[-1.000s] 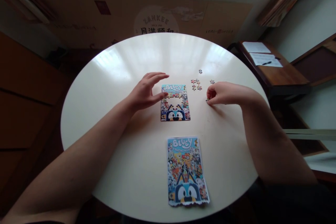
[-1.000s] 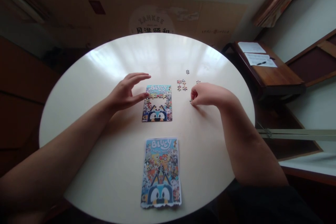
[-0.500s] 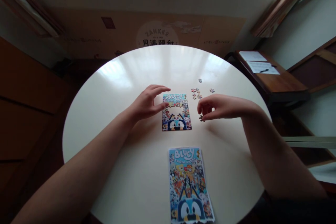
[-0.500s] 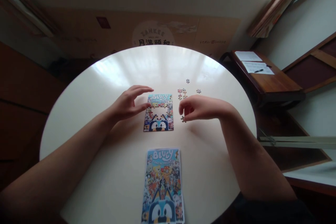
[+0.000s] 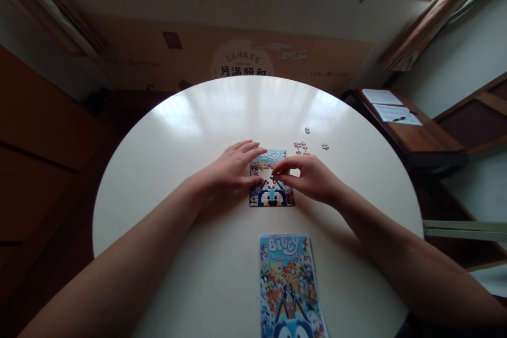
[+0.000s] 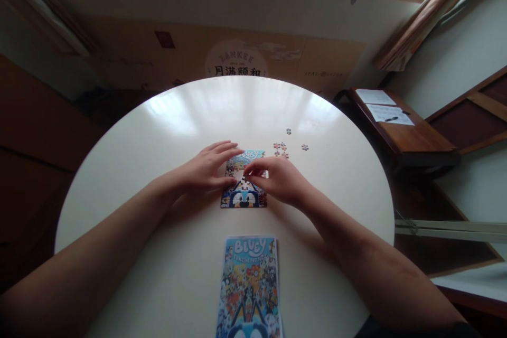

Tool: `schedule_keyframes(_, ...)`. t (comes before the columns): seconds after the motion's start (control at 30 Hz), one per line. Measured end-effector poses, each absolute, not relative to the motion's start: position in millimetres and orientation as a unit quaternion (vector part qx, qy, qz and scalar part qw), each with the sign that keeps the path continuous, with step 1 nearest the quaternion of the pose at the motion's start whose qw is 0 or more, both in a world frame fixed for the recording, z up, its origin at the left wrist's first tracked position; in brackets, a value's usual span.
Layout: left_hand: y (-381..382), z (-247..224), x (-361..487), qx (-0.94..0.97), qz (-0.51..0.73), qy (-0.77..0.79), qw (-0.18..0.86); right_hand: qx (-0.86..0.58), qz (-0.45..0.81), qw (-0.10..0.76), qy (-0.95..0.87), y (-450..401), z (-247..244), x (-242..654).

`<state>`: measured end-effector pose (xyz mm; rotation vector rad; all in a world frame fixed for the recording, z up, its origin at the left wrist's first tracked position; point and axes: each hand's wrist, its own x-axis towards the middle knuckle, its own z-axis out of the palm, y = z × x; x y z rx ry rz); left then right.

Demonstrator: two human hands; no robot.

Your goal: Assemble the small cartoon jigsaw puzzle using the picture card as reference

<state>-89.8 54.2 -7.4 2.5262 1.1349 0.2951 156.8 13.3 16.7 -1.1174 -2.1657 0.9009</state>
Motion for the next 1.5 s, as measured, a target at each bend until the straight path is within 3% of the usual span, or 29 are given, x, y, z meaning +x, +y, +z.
schedule_keyframes(0.9, 51, -5, -86, 0.896, 0.072, 0.409, 0.158, -0.402, 0.163, 0.218, -0.874, 19, -7, 150)
schedule_keyframes(1.23, 51, -6, -85, 0.889, 0.065, 0.426, 0.152, -0.432, 0.088, 0.173, -0.881, 11, 6, 142)
schedule_keyframes(1.37, 47, -8, -78, 0.880, 0.075, 0.451, 0.129, -0.401, 0.101, 0.202, -0.888, 11, 6, 144)
schedule_keyframes(1.5, 44, -10, -73, 0.871, 0.077, 0.471, 0.116, -0.448, 0.090, 0.298, -0.838, 26, 15, 167)
